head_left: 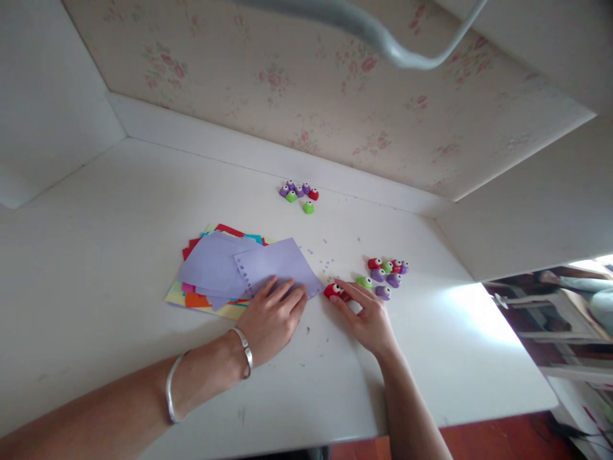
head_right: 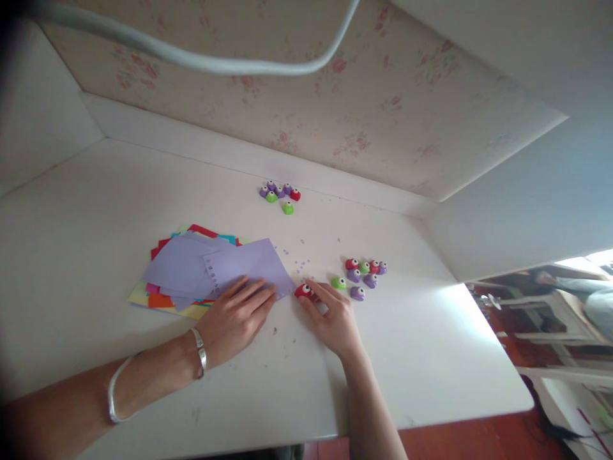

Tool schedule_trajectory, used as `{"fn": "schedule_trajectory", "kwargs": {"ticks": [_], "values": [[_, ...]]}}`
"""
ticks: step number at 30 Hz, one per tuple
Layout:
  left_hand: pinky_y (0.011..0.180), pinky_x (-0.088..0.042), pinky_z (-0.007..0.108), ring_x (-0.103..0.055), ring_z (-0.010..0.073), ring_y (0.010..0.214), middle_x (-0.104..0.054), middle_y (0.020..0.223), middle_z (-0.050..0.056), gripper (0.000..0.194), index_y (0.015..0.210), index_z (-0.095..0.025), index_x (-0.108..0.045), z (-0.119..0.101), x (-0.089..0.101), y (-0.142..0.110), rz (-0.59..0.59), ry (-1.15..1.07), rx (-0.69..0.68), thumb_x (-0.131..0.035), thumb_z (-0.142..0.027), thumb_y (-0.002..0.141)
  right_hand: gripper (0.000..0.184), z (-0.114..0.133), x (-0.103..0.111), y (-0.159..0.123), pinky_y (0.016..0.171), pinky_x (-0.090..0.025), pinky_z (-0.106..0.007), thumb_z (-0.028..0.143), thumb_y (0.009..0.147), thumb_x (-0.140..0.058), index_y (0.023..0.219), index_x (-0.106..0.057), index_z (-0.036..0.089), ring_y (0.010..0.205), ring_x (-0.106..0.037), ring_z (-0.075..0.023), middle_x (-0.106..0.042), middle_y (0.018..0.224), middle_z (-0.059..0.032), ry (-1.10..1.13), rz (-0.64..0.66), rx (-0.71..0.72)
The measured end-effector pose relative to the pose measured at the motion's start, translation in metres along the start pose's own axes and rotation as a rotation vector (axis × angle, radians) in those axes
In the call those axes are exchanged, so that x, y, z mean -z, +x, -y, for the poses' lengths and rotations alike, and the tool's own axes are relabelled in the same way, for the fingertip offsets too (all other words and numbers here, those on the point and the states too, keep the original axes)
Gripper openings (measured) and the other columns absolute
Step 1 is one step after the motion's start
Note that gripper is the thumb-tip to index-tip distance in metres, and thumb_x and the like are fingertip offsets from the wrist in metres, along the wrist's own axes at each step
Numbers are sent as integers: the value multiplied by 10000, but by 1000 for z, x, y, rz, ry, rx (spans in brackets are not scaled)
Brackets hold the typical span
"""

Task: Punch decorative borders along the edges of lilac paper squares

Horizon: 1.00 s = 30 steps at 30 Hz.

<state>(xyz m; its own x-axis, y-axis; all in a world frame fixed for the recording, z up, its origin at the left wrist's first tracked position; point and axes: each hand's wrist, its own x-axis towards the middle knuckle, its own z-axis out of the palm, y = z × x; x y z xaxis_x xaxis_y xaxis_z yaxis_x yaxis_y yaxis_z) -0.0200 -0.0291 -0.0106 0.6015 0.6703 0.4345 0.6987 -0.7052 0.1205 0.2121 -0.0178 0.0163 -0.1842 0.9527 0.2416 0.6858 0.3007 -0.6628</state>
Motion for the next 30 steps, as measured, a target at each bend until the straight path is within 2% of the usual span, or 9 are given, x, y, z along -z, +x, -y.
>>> {"fn": "schedule_trajectory", "kwargs": {"ticks": [2, 4, 14, 20, 24, 30], "values": [[1045, -390, 501, -557, 277, 1190, -651, 1261, 111, 302, 1186, -117, -646, 0, 1, 0, 0, 2, 0, -468, -146, 943, 295, 1, 0, 0, 517, -568, -277, 355, 907, -615, 1163, -714, 244, 784, -678, -195, -722, 1039, -97, 13, 7, -12], [1042, -391, 502, -560, 278, 1185, -653, 1260, 106, 300, 1187, -115, -645, 0, 1, 1, 4, -1, -1, -475, -145, 941, 302, 1, 0, 1, 451, -535, -251, 355, 906, -616, 1171, -711, 244, 763, -672, -187, -718, 1042, -97, 21, 12, -18], [1061, -372, 498, -556, 272, 1189, -651, 1265, 98, 287, 1176, -120, -646, 0, -1, 0, 9, -13, -3, -484, -141, 940, 295, 1, -5, 1, 601, -591, -289, 344, 923, -601, 1180, -699, 238, 779, -668, -187, -710, 1047, -93, 6, 42, 7], [1065, -377, 492, -558, 267, 1185, -658, 1250, 102, 281, 1168, -126, -653, 0, -1, 0, 11, -10, -1, -488, -147, 941, 295, 2, -4, 1, 470, -546, -236, 348, 917, -604, 1167, -706, 229, 765, -668, -179, -708, 1048, -97, 15, 29, -9], [1054, -389, 493, -564, 273, 1174, -664, 1241, 92, 277, 1159, -122, -657, 0, 0, 0, -4, -8, -17, -487, -146, 942, 289, 2, -6, 1, 457, -537, -223, 350, 916, -607, 1157, -707, 226, 755, -664, -169, -709, 1030, -92, 21, 35, -1], [1052, -398, 489, -567, 264, 1171, -668, 1235, 88, 275, 1166, -117, -652, 0, 0, 1, 0, -8, -22, -502, -147, 938, 285, -1, -12, 1, 610, -586, -257, 316, 902, -650, 1164, -697, 214, 728, -650, -148, -709, 1013, -75, 23, 10, 59]]}}
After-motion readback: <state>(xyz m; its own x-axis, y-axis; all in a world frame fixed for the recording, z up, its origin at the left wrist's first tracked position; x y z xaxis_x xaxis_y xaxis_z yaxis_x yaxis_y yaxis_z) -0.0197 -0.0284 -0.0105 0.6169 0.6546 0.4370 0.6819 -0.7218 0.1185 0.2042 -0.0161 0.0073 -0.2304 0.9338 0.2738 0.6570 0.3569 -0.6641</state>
